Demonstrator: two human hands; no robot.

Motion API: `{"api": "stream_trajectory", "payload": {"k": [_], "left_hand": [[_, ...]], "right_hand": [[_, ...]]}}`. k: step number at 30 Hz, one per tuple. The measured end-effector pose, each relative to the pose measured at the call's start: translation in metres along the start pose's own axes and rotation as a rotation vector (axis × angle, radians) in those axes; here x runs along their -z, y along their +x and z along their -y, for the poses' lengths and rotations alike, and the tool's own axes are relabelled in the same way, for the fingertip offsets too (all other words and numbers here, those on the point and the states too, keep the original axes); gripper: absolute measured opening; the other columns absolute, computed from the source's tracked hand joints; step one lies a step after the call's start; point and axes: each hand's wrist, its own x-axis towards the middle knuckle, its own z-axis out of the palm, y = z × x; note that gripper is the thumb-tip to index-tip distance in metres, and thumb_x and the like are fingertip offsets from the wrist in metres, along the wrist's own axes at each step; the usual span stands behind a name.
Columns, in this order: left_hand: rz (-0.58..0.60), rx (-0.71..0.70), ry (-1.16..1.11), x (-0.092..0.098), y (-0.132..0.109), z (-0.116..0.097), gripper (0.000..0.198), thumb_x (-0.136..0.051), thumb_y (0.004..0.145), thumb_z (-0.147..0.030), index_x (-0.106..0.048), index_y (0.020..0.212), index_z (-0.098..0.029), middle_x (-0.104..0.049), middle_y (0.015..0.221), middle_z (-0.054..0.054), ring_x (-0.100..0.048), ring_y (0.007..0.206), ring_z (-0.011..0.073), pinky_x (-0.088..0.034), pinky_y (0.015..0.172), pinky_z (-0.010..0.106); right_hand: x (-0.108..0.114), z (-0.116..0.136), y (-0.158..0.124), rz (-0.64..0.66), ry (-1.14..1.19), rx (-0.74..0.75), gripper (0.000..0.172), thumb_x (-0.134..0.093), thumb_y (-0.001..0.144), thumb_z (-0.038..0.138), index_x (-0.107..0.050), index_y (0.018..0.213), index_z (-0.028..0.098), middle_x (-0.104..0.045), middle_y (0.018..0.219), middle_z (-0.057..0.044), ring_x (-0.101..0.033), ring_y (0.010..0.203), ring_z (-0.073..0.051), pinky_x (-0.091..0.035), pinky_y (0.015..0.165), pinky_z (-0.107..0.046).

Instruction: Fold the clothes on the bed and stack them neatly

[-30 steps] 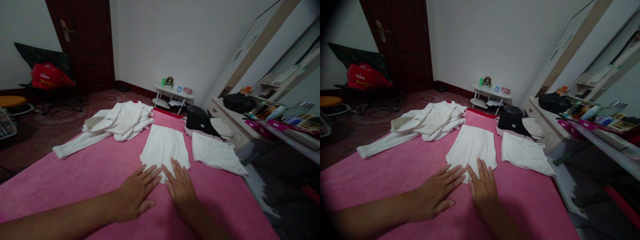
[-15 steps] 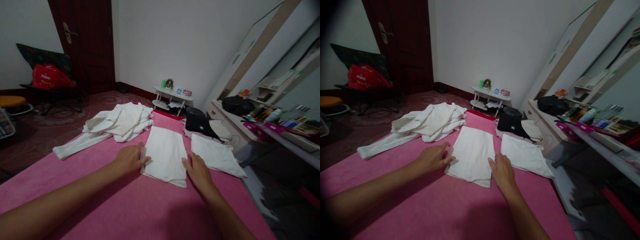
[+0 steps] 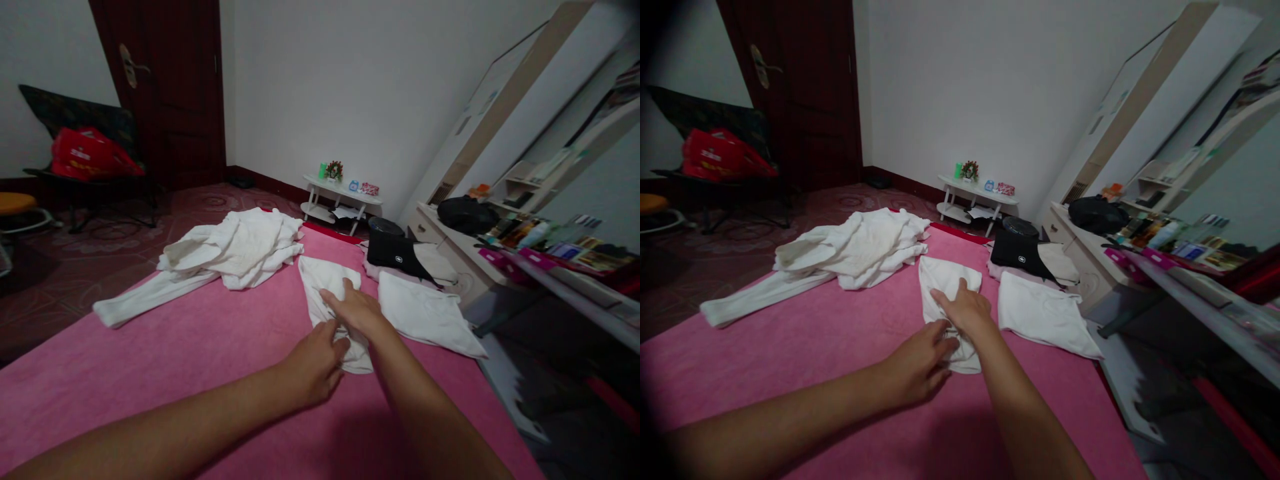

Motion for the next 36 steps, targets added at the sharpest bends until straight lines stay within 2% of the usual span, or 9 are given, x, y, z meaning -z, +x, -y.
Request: {"api": "stream_trajectory", "payload": {"k": [5,9,13,17,21,27,30,34,36], "left_hand": [[0.011,-0.156,0.042,-0.009,-0.004,-0.007,0.048,-0.064,0.071,-0.021,-0.057,0.118,-0.017,-0.036,0.14,0.015,-0.032,0.128,0.0343,-0.028,0.109,0.051],[0.027,-0.226,0.001,-0.013,-0.01,-0.004,0.032,-0.06,0.078,-0.022,-0.065,0.109,-0.024,-0.05,0.131,0.009,-0.036,0.126,0.0325,-0.026,0.11,0.053],[-0.058,-0.268,-0.124,-0.016,-0.013,0.0,0.026,-0.053,0.083,-0.016,-0.069,0.099,-0.027,-0.059,0.123,0.003,-0.042,0.125,0.0253,-0.032,0.109,0.044],[-0.131,-0.264,-0.232,-0.012,-0.015,0.002,0.032,-0.05,0.08,-0.008,-0.069,0.099,-0.025,-0.06,0.12,0.005,-0.048,0.121,0.0214,-0.039,0.103,0.038],[-0.142,-0.226,-0.319,-0.01,-0.013,0.007,0.031,-0.05,0.078,-0.005,-0.069,0.096,-0.023,-0.063,0.11,0.006,-0.057,0.103,0.0174,-0.044,0.092,0.033],[-0.107,-0.159,-0.424,-0.019,-0.006,0.015,0.028,-0.049,0.081,-0.006,-0.07,0.093,-0.02,-0.066,0.095,0.006,-0.059,0.093,0.0159,-0.047,0.084,0.029],[-0.075,-0.14,-0.424,-0.022,-0.005,0.017,0.027,-0.049,0.08,-0.004,-0.07,0.089,-0.019,-0.068,0.088,0.005,-0.06,0.087,0.0162,-0.047,0.082,0.029],[-0.053,-0.104,-0.391,-0.025,-0.004,0.017,0.028,-0.05,0.076,-0.002,-0.07,0.086,-0.018,-0.068,0.084,0.004,-0.06,0.082,0.016,-0.047,0.079,0.029],[-0.052,-0.095,-0.377,-0.027,-0.003,0.018,0.028,-0.051,0.074,0.0,-0.07,0.085,-0.017,-0.068,0.083,0.004,-0.06,0.082,0.0156,-0.046,0.079,0.028]], "right_hand": [[-0.012,0.024,0.008,-0.003,-0.209,0.082,0.102,-0.057,0.066,0.075,-0.036,0.141,0.009,-0.062,0.118,-0.024,-0.058,0.111,-0.039,-0.044,0.087,-0.045],[-0.025,0.028,0.015,-0.054,-0.25,0.019,0.075,-0.067,0.067,0.052,-0.049,0.127,0.013,-0.067,0.106,-0.02,-0.064,0.099,-0.033,-0.048,0.078,-0.04],[-0.016,0.015,0.014,-0.122,-0.242,0.047,0.052,-0.064,0.07,0.032,-0.055,0.119,0.016,-0.068,0.104,-0.016,-0.065,0.098,-0.029,-0.048,0.078,-0.037],[0.018,-0.019,0.007,-0.23,-0.253,0.074,0.036,-0.055,0.074,0.025,-0.062,0.109,0.022,-0.07,0.102,-0.011,-0.064,0.097,-0.028,-0.045,0.077,-0.035],[0.076,-0.068,-0.004,-0.413,-0.348,0.072,0.031,-0.052,0.078,0.025,-0.063,0.107,0.023,-0.069,0.097,-0.008,-0.062,0.094,-0.026,-0.041,0.074,-0.031],[0.148,-0.166,-0.012,-0.549,-0.523,0.198,0.04,-0.056,0.083,0.034,-0.056,0.12,0.021,-0.052,0.129,-0.011,-0.055,0.104,-0.025,-0.037,0.072,-0.029],[0.133,-0.215,-0.01,-0.49,-0.539,0.235,0.038,-0.056,0.082,0.027,-0.057,0.119,0.019,-0.049,0.132,-0.013,-0.053,0.106,-0.024,-0.038,0.074,-0.03],[0.07,-0.261,-0.006,-0.216,-0.479,0.239,0.039,-0.054,0.076,0.009,-0.059,0.113,0.021,-0.052,0.125,-0.012,-0.055,0.105,-0.021,-0.039,0.08,-0.029],[0.047,-0.272,-0.001,-0.18,-0.473,0.212,0.038,-0.051,0.075,0.005,-0.059,0.11,0.02,-0.055,0.117,-0.011,-0.057,0.099,-0.021,-0.039,0.077,-0.028]]}}
